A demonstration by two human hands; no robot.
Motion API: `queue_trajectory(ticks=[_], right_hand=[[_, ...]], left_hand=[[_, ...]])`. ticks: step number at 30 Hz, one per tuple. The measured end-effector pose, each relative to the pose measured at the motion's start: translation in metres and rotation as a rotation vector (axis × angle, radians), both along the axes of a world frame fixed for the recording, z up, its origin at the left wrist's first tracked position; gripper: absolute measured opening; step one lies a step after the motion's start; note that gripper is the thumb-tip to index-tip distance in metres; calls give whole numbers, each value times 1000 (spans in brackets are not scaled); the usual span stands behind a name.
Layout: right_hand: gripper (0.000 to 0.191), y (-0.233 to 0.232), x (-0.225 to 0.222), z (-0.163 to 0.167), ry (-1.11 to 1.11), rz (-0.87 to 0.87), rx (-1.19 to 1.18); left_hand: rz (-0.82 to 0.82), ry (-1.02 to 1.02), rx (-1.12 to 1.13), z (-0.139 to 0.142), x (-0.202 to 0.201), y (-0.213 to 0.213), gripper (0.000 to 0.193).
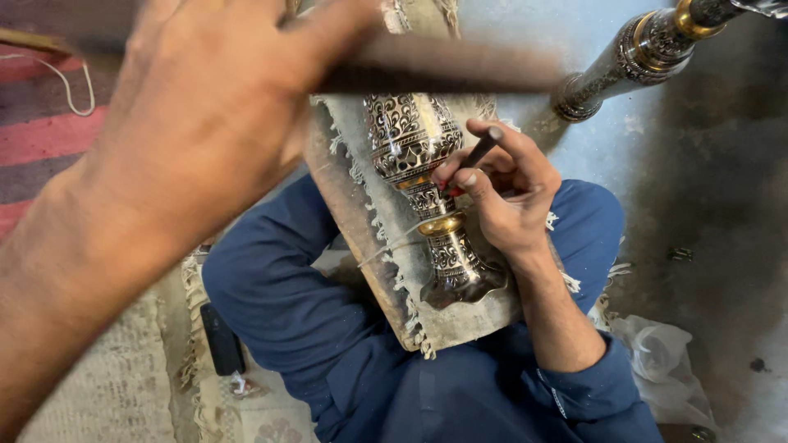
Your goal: The person sits cross-legged on the floor with an ornate metal vase resting on a fringed cushion on their lap. They hold a chisel against the vase's engraved surface and repeatedly strike it with a wooden mallet, repositioning the chisel to work different spots on the decorative pattern.
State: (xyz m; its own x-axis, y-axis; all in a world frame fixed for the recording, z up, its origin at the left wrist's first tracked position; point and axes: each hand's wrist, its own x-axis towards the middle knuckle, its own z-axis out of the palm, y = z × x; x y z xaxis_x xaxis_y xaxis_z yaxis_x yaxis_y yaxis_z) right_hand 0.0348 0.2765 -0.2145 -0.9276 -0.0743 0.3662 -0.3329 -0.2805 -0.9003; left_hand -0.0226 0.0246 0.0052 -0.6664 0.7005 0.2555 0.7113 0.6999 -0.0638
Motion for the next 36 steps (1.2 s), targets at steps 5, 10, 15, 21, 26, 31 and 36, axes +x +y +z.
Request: queue_trajectory(ticks=[5,10,15,21,26,31,36], right_hand=[[44,-3,1,-1,-83,-14,-105],[41,-2,2,-1,-146,-57,-160],[45,-4,5,1,-144,-108,-122],[42,-3,5,-1,-153,-79,-155],[41,3,1,-3,-132,-24,-100],[40,1,0,-4,-150,-42,-235],[40,17,-12,0,-291,-252,-553]], left_hand=[[33,68,-155,-1,-5,4,53],[123,-174,-6,7,-8,12,69],[75,-253,104,11,-9,21,74],[-15,43,-273,17,-13,28,53],[-124,-148,179,24,-17,31,43],[52,39,-239,11,0,12,52],[253,-280,170,-34,38,-33,69]])
